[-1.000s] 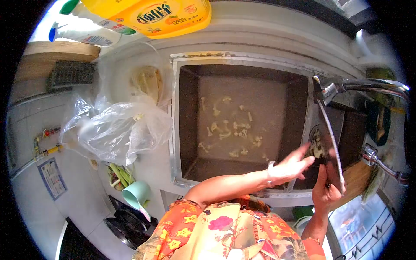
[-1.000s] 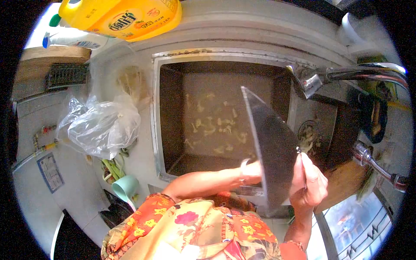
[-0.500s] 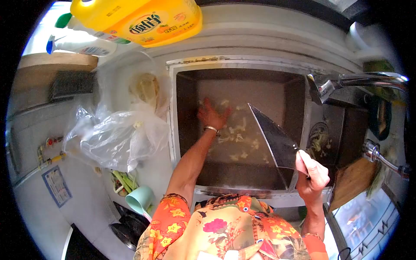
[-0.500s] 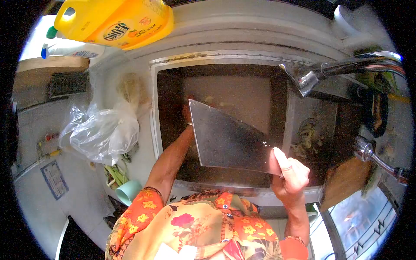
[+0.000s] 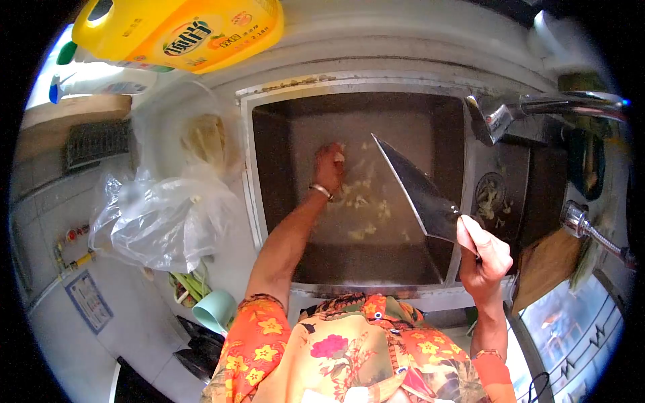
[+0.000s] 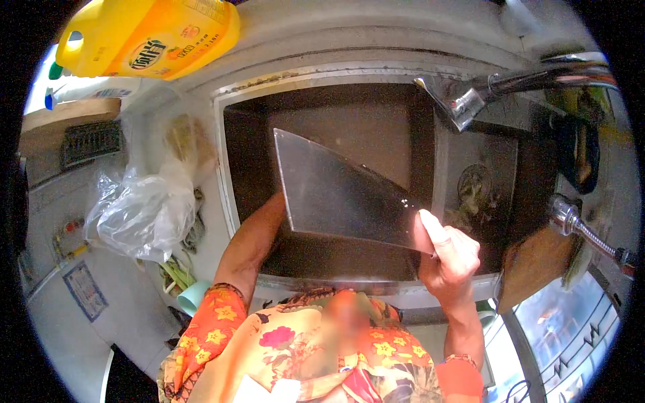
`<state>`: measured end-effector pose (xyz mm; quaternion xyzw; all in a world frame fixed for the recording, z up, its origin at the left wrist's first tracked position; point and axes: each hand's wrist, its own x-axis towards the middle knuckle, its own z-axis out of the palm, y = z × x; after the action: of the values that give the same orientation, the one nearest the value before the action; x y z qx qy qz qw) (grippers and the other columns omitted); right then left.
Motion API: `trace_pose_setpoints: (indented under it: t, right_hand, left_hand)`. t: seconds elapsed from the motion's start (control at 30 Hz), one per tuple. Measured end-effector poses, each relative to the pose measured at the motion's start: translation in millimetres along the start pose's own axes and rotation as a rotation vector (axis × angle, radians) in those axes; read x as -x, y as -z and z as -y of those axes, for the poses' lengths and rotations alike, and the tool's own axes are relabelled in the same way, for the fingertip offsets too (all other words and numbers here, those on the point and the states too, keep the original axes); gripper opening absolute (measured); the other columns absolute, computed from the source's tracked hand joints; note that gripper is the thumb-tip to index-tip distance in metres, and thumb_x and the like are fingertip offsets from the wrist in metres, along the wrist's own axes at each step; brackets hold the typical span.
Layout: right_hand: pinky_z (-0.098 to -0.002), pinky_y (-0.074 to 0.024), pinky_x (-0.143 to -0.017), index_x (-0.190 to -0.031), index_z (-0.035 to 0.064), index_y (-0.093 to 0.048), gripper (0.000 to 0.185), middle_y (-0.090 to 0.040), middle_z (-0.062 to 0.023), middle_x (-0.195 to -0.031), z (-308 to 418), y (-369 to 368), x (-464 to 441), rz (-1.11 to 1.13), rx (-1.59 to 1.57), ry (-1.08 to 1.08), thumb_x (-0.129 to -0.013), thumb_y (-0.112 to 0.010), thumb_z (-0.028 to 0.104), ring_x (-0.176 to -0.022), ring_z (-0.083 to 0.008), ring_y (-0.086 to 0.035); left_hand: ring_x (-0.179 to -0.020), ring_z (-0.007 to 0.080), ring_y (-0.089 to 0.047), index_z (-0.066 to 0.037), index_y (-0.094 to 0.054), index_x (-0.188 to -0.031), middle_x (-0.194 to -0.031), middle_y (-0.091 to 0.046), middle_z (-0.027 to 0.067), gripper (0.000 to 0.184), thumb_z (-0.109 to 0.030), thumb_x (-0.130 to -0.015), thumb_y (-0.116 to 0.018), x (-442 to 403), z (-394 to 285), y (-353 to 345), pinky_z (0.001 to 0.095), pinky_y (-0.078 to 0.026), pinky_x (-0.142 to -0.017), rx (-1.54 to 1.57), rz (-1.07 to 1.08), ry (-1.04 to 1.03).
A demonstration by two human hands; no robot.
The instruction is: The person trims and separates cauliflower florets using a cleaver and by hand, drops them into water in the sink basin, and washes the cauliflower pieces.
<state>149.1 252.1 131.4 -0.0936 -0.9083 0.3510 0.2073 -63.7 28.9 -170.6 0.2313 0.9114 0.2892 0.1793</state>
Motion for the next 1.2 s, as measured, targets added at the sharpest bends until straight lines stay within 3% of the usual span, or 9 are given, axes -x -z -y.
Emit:
trace_pose_setpoints:
  t: [0.17,0.3,0.4,0.6,0.67,0.8,0.87,0.97,1.2]
  right_hand:
    - [-0.0303,-0.0381,-0.044,-0.108,-0.0062,-0.062,0.037,-0.05,-0.0101,-0.058,-1,-4,4,0.01,-0.016,-0.003,-0.071,-0.064,-0.011,-0.044,-0.0208,-0.048]
    - [-0.03,-0.0366,-0.042,-0.108,-0.0051,-0.063,0.037,-0.049,-0.0093,-0.057,0,-9,8,-0.005,-0.043,0.004,-0.071,-0.065,-0.01,-0.043,-0.0201,-0.046]
    - [-0.0281,-0.0436,-0.051,-0.105,-0.0048,-0.064,0.032,-0.058,-0.0132,-0.067,7,-7,10,0.056,-0.043,-0.061,-0.074,-0.065,-0.01,-0.054,-0.0216,-0.057]
    - [-0.0259,-0.0505,-0.059,-0.102,-0.005,-0.065,0.028,-0.068,-0.0169,-0.078,7,-10,15,0.103,-0.037,-0.125,-0.074,-0.065,-0.011,-0.064,-0.0223,-0.068]
    - [-0.026,-0.0503,-0.058,-0.102,-0.0053,-0.065,0.028,-0.068,-0.0169,-0.078,6,-12,14,0.093,-0.048,-0.12,-0.075,-0.065,-0.011,-0.063,-0.0223,-0.067]
    - [-0.0261,-0.0504,-0.058,-0.102,-0.0056,-0.065,0.028,-0.068,-0.0171,-0.078,3,-11,14,0.114,-0.054,-0.128,-0.075,-0.065,-0.011,-0.063,-0.0223,-0.068]
    - [-0.026,-0.0503,-0.058,-0.103,-0.0055,-0.064,0.028,-0.068,-0.0175,-0.078,0,-12,17,0.126,-0.034,-0.13,-0.076,-0.065,-0.01,-0.063,-0.0222,-0.068]
    - [-0.0319,-0.0397,-0.043,-0.105,-0.0056,-0.063,0.039,-0.052,-0.0112,-0.057,-6,-17,18,0.056,-0.075,-0.062,-0.067,-0.062,-0.013,-0.043,-0.0232,-0.05]
    - [-0.0317,-0.0424,-0.045,-0.106,-0.0057,-0.063,0.04,-0.055,-0.0131,-0.06,-5,-23,19,0.037,-0.128,-0.074,-0.066,-0.061,-0.013,-0.046,-0.0237,-0.053]
  left_hand:
    - [-0.109,0.041,-0.047,-0.012,-0.054,-0.116,-0.112,-0.053,0.023,0.05,-0.016,-0.068,-0.069,50,-17,40,0.0483,-0.04,-0.09,0.053,0.355,-0.09]
    - [-0.118,0.0403,-0.043,-0.016,-0.047,-0.128,-0.125,-0.046,0.0227,0.069,-0.028,-0.066,-0.076,78,-70,43,0.049,-0.04,-0.095,-0.124,0.221,-0.182]
    - [-0.123,0.0395,-0.039,-0.018,-0.039,-0.137,-0.133,-0.039,0.0222,0.084,-0.037,-0.065,-0.079,87,-112,40,0.0501,-0.039,-0.097,-0.388,0.477,0.062]
    - [-0.109,0.0389,-0.054,-0.012,-0.053,-0.125,-0.129,-0.047,0.0199,0.049,-0.025,-0.079,-0.065,115,-93,-39,0.0492,-0.048,-0.083,-0.317,0.585,0.21]
    - [-0.096,0.0364,-0.062,-0.01,-0.06,-0.116,-0.113,-0.06,0.0171,0.034,-0.017,-0.083,-0.057,123,-80,-53,0.0489,-0.05,-0.078,-0.277,0.632,-0.089]
    - [-0.094,0.0352,-0.063,-0.011,-0.062,-0.113,-0.1,-0.065,0.0162,0.031,-0.016,-0.083,-0.056,140,-76,-63,0.0484,-0.051,-0.079,-0.293,0.859,-0.137]
    - [-0.096,0.036,-0.063,-0.012,-0.065,-0.109,-0.104,-0.064,0.0173,0.027,-0.017,-0.084,-0.054,162,-68,-62,0.0472,-0.051,-0.08,-0.165,0.606,-0.382]
    - [-0.096,0.0373,-0.063,-0.014,-0.064,-0.11,-0.106,-0.063,0.0182,0.028,-0.014,-0.084,-0.053,172,-72,-56,0.0475,-0.051,-0.081,-0.272,0.675,-0.432]
    - [-0.091,0.0351,-0.064,-0.01,-0.068,-0.099,-0.092,-0.066,0.0181,0.024,-0.008,-0.078,-0.055,152,-63,-61,0.046,-0.052,-0.079,-0.246,0.834,-0.391]
